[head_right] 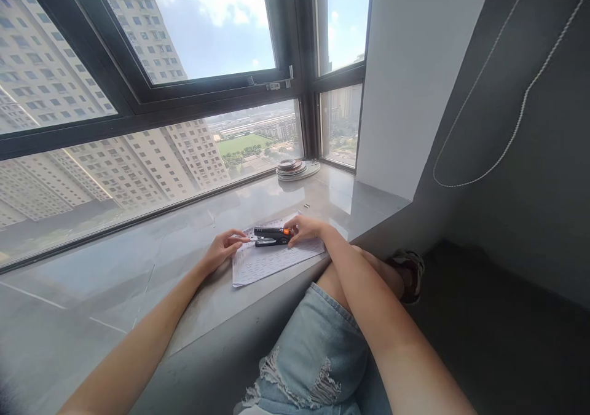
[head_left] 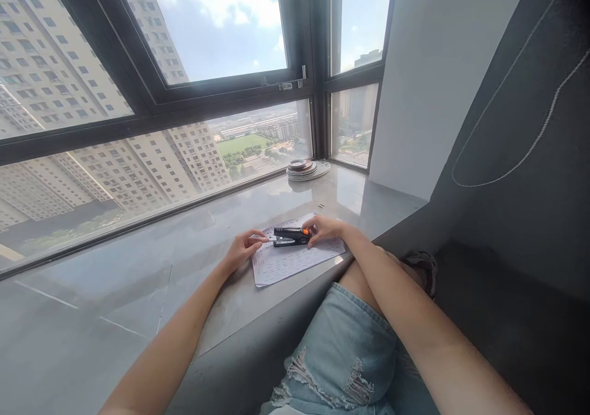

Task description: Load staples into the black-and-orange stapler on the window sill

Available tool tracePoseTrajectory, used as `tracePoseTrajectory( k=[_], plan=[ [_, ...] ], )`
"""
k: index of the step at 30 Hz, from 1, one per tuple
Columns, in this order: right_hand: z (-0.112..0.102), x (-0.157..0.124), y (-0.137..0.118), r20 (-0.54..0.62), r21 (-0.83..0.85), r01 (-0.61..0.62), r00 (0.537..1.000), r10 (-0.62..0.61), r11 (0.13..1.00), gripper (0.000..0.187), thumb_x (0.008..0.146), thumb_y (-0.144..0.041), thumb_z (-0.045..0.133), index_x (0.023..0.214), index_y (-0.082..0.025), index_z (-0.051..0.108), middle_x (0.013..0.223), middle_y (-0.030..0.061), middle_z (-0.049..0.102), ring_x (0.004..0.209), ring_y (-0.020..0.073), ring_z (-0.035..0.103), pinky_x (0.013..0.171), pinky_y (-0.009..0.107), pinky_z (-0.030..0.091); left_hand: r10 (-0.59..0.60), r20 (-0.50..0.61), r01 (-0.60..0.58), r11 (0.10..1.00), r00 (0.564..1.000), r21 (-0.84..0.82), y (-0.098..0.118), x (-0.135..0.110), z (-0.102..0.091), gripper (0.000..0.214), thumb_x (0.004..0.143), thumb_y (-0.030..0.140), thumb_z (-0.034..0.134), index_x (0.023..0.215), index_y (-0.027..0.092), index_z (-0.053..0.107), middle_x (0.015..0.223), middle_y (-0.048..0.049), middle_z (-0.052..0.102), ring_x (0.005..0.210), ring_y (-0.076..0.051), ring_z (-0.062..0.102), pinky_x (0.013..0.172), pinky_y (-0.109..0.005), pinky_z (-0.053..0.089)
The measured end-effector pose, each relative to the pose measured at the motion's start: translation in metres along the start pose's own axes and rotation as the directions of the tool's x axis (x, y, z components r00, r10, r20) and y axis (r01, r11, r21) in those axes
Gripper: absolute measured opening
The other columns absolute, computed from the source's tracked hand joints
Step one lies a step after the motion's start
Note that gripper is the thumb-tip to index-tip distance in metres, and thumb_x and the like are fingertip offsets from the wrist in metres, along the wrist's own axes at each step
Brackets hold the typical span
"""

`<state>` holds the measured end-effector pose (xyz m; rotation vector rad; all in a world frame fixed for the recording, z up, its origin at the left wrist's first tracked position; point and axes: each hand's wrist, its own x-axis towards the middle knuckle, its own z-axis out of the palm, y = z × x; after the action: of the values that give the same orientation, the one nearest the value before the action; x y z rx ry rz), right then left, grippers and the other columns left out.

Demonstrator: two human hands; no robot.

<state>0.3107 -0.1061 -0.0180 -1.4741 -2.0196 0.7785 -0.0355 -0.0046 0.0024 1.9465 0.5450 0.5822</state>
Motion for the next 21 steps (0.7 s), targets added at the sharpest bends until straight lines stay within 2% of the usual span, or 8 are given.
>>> tracePoseTrajectory(
  k=[12, 16, 19, 21],
  plan=[
    [-0.0002, -0.0001, -0.0019, 0.01, -0.029, 0.054, 0.998, -0.054, 0.998, 0.051, 0.061, -0.069, 0.084, 0.083, -0.024, 0.075, 0.08, -0.0001, 0.066, 0.074, 0.0175, 0.057, 0.066, 0.028, 0.04, 0.022, 0.105, -0.019, 0.999, 0.994, -0.027, 0.0022, -0.0006, 0.0044, 0.032, 0.091, 0.045, 0.07, 0.107, 0.019, 0.062, 0.113, -0.0118, 0.077, 0.055, -0.008, 0.048, 0.054, -0.024, 0.043],
    [-0.0008, -0.0004, -0.0037, 0.02, -0.027, 0.063, 0.998, -0.062, 0.998, 0.049, 0.062, -0.068, 0.084, 0.078, -0.024, 0.073, 0.079, -0.0002, 0.065, 0.072, 0.0169, 0.056, 0.065, 0.028, 0.04, 0.013, 0.173, -0.001, 0.998, 0.985, -0.066, 0.0028, -0.0003, 0.007, 0.033, 0.091, 0.042, 0.071, 0.113, 0.02, 0.059, 0.123, -0.0144, 0.073, 0.064, -0.01, 0.06, 0.055, -0.023, 0.047],
    [-0.0018, -0.0021, -0.0056, 0.025, -0.017, 0.047, 0.999, -0.047, 0.999, 0.048, 0.062, -0.068, 0.084, 0.075, -0.023, 0.072, 0.08, -0.0004, 0.065, 0.07, 0.0157, 0.055, 0.065, 0.028, 0.04, 0.035, 0.24, -0.012, 0.995, 0.97, -0.095, 0.0021, 0.0004, 0.0078, 0.04, 0.089, 0.04, 0.075, 0.118, 0.022, 0.055, 0.139, -0.0169, 0.065, 0.078, -0.014, 0.069, 0.055, -0.021, 0.046],
    [-0.0031, -0.0037, -0.0065, 0.037, -0.016, 0.04, 0.999, -0.04, 0.999, 0.048, 0.063, -0.067, 0.083, 0.074, -0.022, 0.072, 0.082, -0.0004, 0.065, 0.07, 0.0152, 0.055, 0.065, 0.028, 0.039, 0.05, 0.287, -0.015, 0.992, 0.957, -0.122, 0.0018, 0.0005, 0.0077, 0.041, 0.088, 0.039, 0.076, 0.119, 0.023, 0.055, 0.146, -0.0178, 0.059, 0.08, -0.014, 0.071, 0.055, -0.02, 0.045]
  ],
)
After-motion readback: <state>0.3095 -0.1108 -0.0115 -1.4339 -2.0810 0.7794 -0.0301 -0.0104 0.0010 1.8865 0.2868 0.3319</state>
